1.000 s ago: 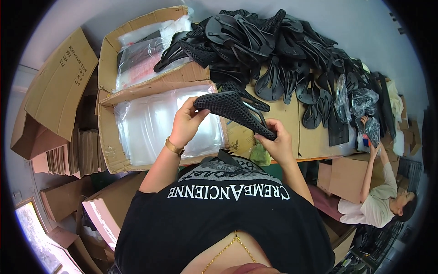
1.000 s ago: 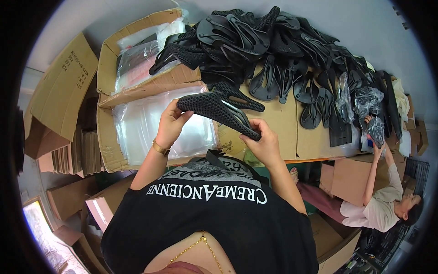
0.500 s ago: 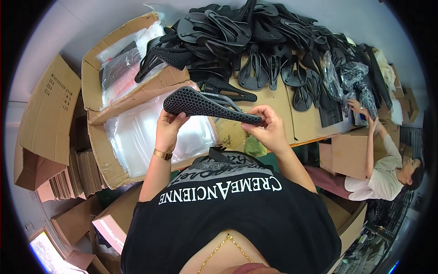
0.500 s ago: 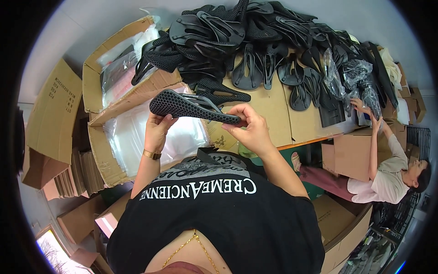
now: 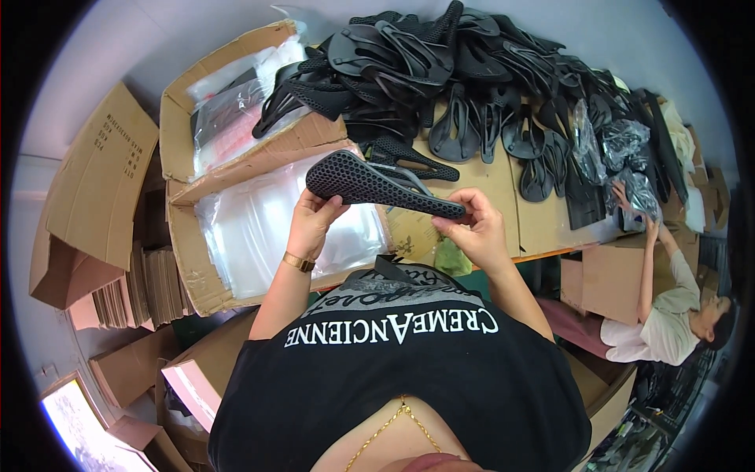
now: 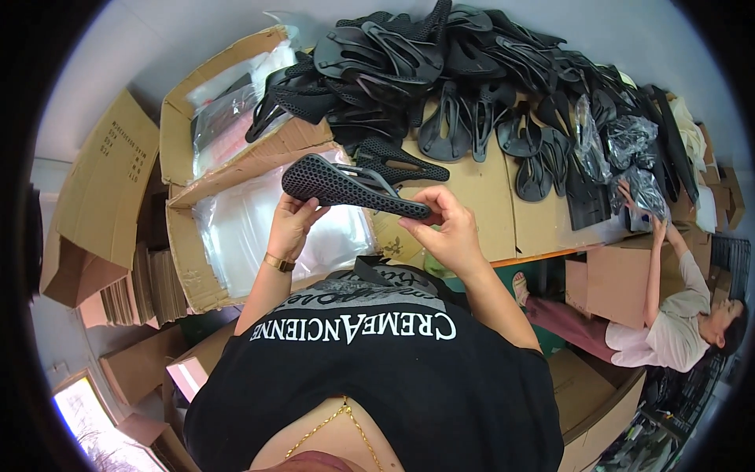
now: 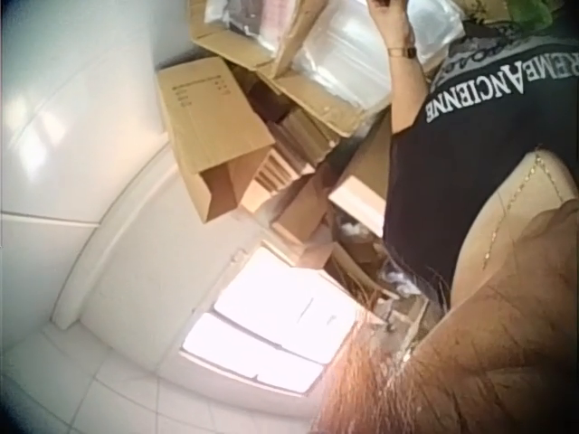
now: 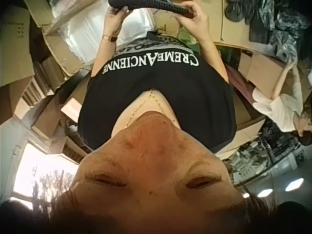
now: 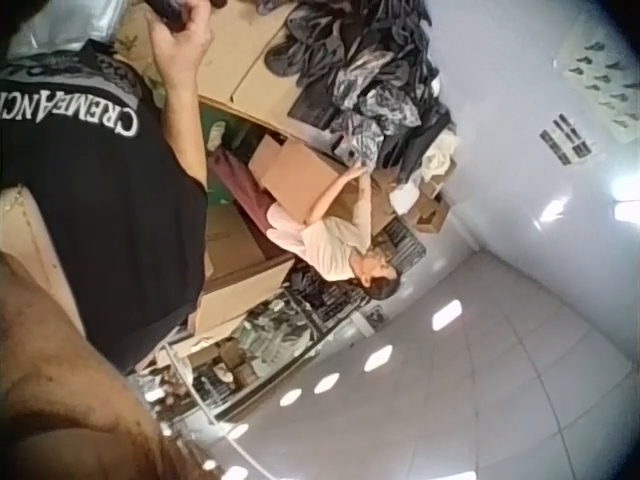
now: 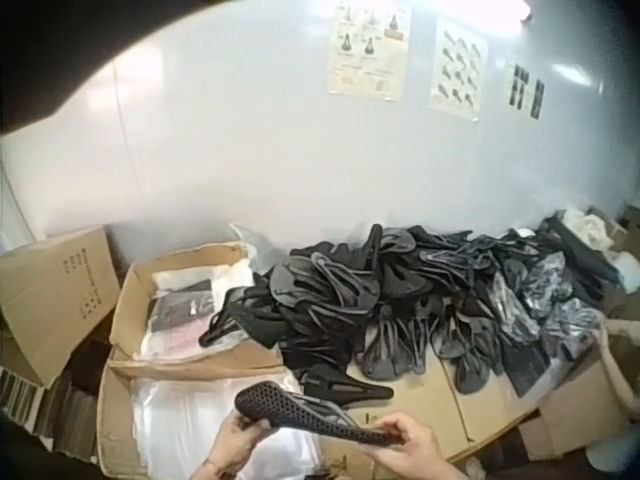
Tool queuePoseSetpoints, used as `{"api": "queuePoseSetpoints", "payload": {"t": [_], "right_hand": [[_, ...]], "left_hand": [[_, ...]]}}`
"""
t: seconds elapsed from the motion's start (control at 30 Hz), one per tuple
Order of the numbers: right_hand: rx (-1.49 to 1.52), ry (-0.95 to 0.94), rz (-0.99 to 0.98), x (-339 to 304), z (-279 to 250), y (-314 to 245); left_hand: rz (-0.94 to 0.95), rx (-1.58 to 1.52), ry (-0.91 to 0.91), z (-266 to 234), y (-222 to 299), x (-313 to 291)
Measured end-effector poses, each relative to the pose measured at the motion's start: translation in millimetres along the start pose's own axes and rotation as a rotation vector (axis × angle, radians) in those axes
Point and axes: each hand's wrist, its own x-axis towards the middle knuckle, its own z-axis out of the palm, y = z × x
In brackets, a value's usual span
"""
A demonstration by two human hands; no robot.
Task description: Inspecting bicycle seats for quality, marking them with a pen, and preparing them for packaging.
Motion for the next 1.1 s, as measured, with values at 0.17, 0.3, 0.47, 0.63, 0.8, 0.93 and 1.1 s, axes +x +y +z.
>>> {"api": "queuePoseSetpoints", "payload": {"t": [0.17,0.3,0.47,0.63,0.8,0.93,1.1], "right_hand": [[0.073,0.018,0.031,2,4,-5],[0.116,0.060,0.052,11,7,-3],[0.137,0.075,0.006,14,11,0],[0.176,0.050,0.018,13,9,1],[0.150,0.076,0.058,12,7,10],[0.162,0.070,0.085,7,6,8],[0.163,0.115,0.087,7,2,9]], "left_hand": [[-0.070,0.077,-0.051,3,4,-4],[-0.198,0.205,-0.144,-10,1,-5],[-0.300,0.101,-0.122,-4,-2,-9],[-0.386,0.042,-0.087,5,7,-15],[-0.445,0.015,-0.142,-6,6,-16],[-0.493,0.097,-0.136,-2,9,-20],[-0.495,0.150,-0.113,4,12,-21]]}}
